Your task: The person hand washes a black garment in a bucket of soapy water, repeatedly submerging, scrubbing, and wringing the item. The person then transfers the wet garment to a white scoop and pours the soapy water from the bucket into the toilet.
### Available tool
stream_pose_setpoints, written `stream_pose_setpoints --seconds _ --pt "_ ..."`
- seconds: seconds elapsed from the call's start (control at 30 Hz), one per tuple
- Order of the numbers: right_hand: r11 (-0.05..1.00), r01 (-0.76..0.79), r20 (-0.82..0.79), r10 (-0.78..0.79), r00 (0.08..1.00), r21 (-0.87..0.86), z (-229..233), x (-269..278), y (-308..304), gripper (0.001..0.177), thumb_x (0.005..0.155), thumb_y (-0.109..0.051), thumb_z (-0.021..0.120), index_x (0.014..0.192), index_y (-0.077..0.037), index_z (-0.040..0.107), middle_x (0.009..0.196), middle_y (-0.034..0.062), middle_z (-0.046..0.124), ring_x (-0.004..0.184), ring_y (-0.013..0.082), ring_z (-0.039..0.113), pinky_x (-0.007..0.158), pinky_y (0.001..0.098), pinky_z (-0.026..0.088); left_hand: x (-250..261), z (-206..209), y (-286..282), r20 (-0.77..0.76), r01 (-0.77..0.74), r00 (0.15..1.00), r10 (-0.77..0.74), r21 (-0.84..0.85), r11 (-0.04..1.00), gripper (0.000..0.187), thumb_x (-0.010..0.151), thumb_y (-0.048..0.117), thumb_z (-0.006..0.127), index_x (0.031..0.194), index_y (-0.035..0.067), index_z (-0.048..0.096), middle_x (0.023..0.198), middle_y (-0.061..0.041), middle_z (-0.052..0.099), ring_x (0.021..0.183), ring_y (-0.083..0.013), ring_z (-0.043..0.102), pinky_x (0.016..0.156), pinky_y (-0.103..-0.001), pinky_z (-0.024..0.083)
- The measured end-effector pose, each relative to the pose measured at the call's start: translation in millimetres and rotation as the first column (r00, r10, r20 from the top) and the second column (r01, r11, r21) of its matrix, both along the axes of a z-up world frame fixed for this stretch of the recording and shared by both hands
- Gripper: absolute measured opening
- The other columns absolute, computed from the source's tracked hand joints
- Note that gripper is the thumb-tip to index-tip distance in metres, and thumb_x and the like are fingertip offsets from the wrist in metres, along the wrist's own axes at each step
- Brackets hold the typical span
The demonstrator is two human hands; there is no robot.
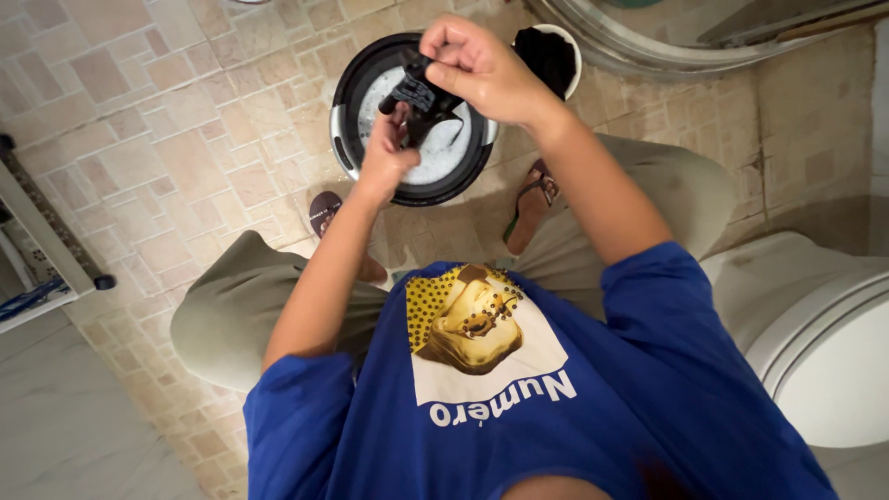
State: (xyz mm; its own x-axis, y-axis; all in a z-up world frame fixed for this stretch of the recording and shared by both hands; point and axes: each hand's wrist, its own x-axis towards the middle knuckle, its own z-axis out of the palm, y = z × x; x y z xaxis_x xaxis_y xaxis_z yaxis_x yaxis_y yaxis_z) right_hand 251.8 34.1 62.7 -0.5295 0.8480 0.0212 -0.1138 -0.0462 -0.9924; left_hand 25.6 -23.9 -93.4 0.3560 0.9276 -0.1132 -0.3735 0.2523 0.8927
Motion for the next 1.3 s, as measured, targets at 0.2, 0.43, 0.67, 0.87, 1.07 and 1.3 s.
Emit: stream_pose_setpoints --seconds 0.2,0.43,0.67,0.87,1.07,1.3 --pt "0.999 0.031 -0.128 -0.035 0.991 -0.032 14 -17 -8 0.013 0.113 -0.008 0.063 0.119 -0.005 0.052 0.103 -0.0038 0.062 0.094 0.0031 0.057 0.086 0.0216 0.048 -1 -48 -5 -0.704 0.234 0.710 -0.008 0.225 0.946 0.065 0.082 0.021 0.085 0.137 0.005 0.055 0.116 -0.021 0.071 0.102 -0.0368 0.068 0.088 -0.045 0.052" --pt "0.972 0.234 -0.159 -0.232 0.960 -0.009 -44 -24 -1 0.011 0.113 -0.006 0.063 0.120 -0.001 0.056 0.101 -0.0011 0.065 0.096 0.0056 0.058 0.091 0.0241 0.049 13 -126 -1 -0.847 0.176 0.529 -0.053 0.049 0.983 0.045 0.106 0.047 0.063 0.110 0.004 0.077 0.089 -0.023 0.072 0.087 -0.0366 0.071 0.078 -0.047 0.053" --pt "0.909 0.411 0.163 -0.416 0.895 0.066 -189 7 -8 0.015 0.103 -0.004 0.069 0.112 -0.004 0.058 0.105 0.0004 0.065 0.102 0.0085 0.063 0.094 0.0256 0.052 22 -63 -10 -0.405 0.018 0.892 -0.200 -0.410 0.912 0.036 0.107 0.041 0.057 0.114 0.012 0.079 0.077 -0.001 0.058 0.064 -0.0205 0.044 0.061 -0.040 0.034" --pt "0.888 0.420 0.466 -0.456 0.758 0.186 -289 28 -54 0.036 0.092 -0.006 0.074 0.123 -0.006 0.056 0.118 0.0085 0.067 0.112 0.0213 0.065 0.097 0.0330 0.052 21 -24 -13 -0.261 0.001 0.955 -0.142 -0.476 0.880 0.040 0.101 0.047 0.051 0.118 0.019 0.074 0.096 0.002 0.072 0.086 -0.0110 0.067 0.077 -0.039 0.058" --pt "0.694 0.668 0.504 -0.692 0.517 0.267 -335 12 -106 0.068 0.077 -0.004 0.077 0.138 -0.007 0.046 0.134 0.0185 0.056 0.127 0.0330 0.054 0.108 0.0436 0.045 10 -24 -9 -0.179 -0.068 0.983 -0.028 -0.506 0.860 0.050 0.100 0.056 0.051 0.126 0.020 0.074 0.104 -0.002 0.070 0.088 -0.0180 0.063 0.077 -0.044 0.056" --pt "0.468 0.733 0.425 -0.606 0.672 -0.493 -304 -31 -130 0.067 0.085 -0.034 0.064 0.143 -0.011 0.040 0.134 0.0113 0.053 0.122 0.0262 0.054 0.095 0.0433 0.050 2 -18 -15 0.092 -0.079 0.984 0.152 -0.537 0.840 0.059 0.099 0.058 0.047 0.140 0.018 0.059 0.117 -0.009 0.069 0.098 -0.0261 0.069 0.084 -0.049 0.059"
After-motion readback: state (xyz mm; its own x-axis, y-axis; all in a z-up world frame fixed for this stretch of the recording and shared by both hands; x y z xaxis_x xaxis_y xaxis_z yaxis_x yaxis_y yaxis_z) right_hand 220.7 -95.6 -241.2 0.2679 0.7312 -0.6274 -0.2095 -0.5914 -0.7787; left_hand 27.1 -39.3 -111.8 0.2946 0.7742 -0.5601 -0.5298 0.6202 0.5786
